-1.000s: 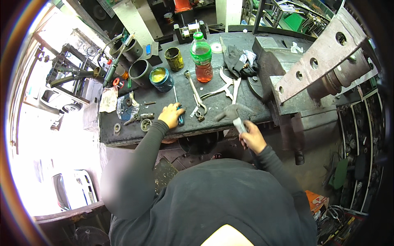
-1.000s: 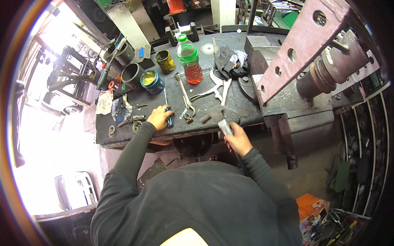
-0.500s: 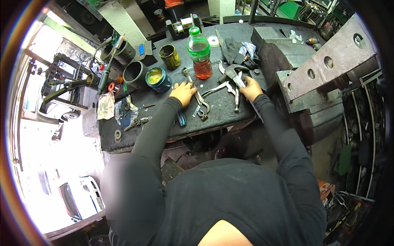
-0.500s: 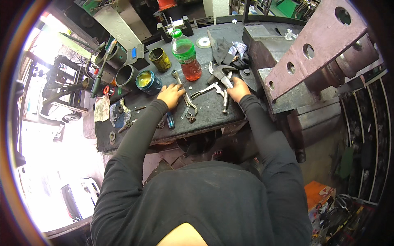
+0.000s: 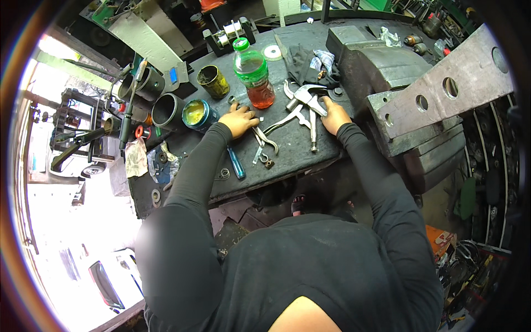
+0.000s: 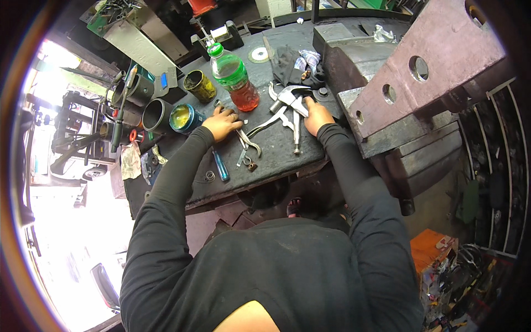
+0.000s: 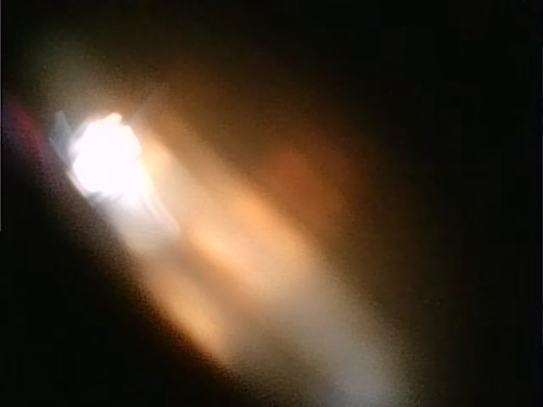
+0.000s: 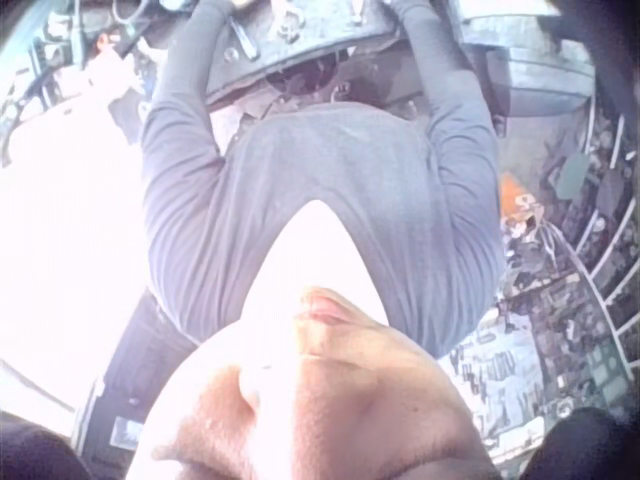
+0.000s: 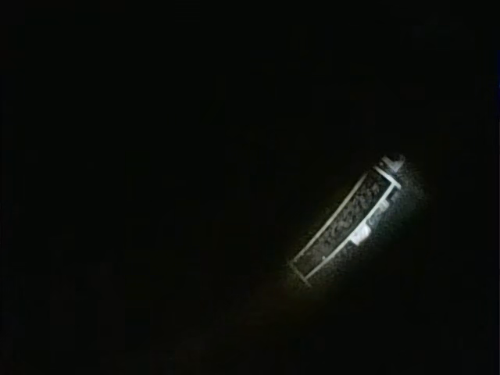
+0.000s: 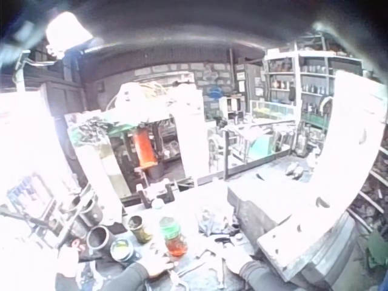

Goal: The person uses a hammer and screwdriver to strike and pry a cylindrical mechanical part mounted on a workbench. They repeatedly tap the part and adjust its position, then operate a press handle to apply force to the assembly.

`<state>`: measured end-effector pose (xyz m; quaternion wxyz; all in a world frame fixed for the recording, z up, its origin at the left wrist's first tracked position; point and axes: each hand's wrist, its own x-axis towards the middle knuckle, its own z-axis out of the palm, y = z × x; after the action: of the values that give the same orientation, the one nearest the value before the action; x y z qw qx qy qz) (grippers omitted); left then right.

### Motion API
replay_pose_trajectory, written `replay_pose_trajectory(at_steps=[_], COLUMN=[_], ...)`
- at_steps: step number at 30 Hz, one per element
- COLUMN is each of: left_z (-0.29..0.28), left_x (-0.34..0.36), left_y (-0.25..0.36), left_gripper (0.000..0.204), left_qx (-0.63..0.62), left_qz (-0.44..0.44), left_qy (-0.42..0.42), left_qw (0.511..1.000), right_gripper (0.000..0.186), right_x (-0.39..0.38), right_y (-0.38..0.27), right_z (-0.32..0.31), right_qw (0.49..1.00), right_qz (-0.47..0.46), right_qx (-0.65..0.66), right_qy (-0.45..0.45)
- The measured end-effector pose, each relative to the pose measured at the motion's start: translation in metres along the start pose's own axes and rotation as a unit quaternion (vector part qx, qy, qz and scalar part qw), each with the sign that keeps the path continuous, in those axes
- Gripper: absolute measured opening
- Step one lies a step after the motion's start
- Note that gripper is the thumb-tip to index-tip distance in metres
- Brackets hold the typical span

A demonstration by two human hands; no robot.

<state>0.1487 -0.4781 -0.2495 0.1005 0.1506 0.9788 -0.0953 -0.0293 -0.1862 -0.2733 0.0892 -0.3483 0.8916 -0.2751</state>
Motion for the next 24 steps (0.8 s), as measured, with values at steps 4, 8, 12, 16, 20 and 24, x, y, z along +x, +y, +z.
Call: replay_pose_trajectory(at_steps=[4, 8, 12, 16, 20, 24], left_z=[-0.008, -0.036, -0.053, -0.066, -0.088, -0.108], left_x=[-0.002, -0.013, -0.033, -0.047, -0.046, -0.046], left_y=[-0.01, 0.017, 0.074, 0.153, 0.209, 0.247], left_gripper=[0.031, 0.026, 0.026, 0.02, 0.02, 0.019], left_qx=[-0.009, -0.092, -0.315, -0.531, -0.681, -0.726], left_qz=[0.041, 0.023, -0.05, -0.132, -0.056, 0.015], left_qy=[0.066, 0.254, 0.373, 0.379, 0.411, 0.395], left_qw=[0.997, 0.963, 0.872, 0.746, 0.603, 0.563], right_gripper=[0.044, 0.042, 0.034, 0.029, 0.037, 0.043], right_x=[0.0, -0.017, -0.058, -0.103, -0.14, -0.167], right_y=[0.003, -0.006, -0.035, -0.079, -0.121, -0.139], right_z=[0.002, -0.004, -0.019, -0.06, -0.109, -0.158], right_qw=[1.0, 0.992, 0.959, 0.936, 0.885, 0.843], right_qz=[-0.007, -0.053, -0.153, -0.139, -0.203, -0.319], right_qx=[-0.019, 0.004, 0.098, 0.323, 0.414, 0.43], right_qy=[0.019, 0.111, 0.217, -0.009, -0.056, 0.053])
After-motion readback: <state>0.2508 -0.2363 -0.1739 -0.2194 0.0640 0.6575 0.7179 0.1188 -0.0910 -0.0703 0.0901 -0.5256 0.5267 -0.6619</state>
